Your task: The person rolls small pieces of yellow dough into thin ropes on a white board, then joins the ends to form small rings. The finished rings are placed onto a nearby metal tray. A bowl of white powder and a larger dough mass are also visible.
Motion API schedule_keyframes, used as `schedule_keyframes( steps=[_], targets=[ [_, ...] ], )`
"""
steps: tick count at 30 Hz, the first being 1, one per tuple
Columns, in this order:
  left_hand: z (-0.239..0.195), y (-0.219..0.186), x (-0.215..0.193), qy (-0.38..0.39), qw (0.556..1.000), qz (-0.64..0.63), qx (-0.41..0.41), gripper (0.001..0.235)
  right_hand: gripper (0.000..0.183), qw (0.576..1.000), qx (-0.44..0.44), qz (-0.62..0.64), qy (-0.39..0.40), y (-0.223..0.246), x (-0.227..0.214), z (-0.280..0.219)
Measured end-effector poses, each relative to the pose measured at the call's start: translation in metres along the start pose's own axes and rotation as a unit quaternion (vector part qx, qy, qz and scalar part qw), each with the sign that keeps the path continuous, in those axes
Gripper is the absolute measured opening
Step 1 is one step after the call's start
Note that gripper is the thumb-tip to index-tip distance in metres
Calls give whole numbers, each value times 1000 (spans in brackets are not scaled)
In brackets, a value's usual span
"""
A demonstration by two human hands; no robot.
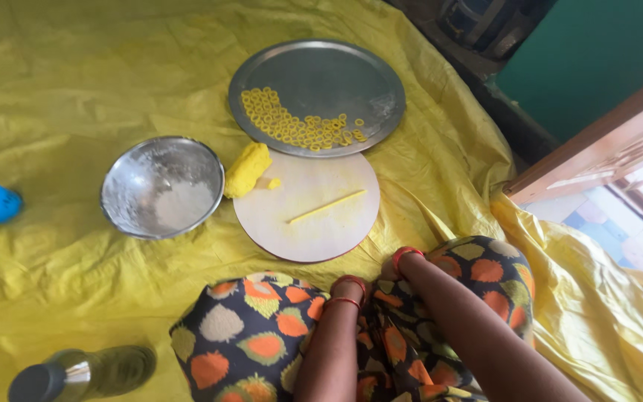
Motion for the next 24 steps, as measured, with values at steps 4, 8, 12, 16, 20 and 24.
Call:
schedule_keyframes(
  steps=[4, 8, 12, 16, 20, 24],
  targets=[
    [12, 5, -7, 17, 1000, 13, 20, 46, 64, 1000, 13, -7, 10, 2, -6, 6],
    [19, 15, -12, 57, 997, 43, 38, 45, 63, 999, 17, 16, 27, 5, 5, 17],
    [21, 22, -20, 82, 991, 97, 46, 43, 61, 998, -2, 57, 28, 10, 21, 26],
    [25, 16, -7, 86, 988, 119, 44, 42, 60, 997, -18, 60, 33, 6, 35, 32],
    [31, 16, 2, 72, 986, 146, 26, 41, 59, 997, -38, 56, 28, 10, 37, 40],
    [31, 32, -3, 60, 981, 182, -11, 40, 58, 997, -65, 30, 13, 19, 18, 43]
  ],
)
Point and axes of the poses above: each hand's wrist, its own z-axis towards the middle knuckle, its own x-axis out of the palm, y = z × x, the point moved 2 cm from there along z, towards the middle knuckle, and after that the axes turned 5 degrees about z, right-handed, at the moved point
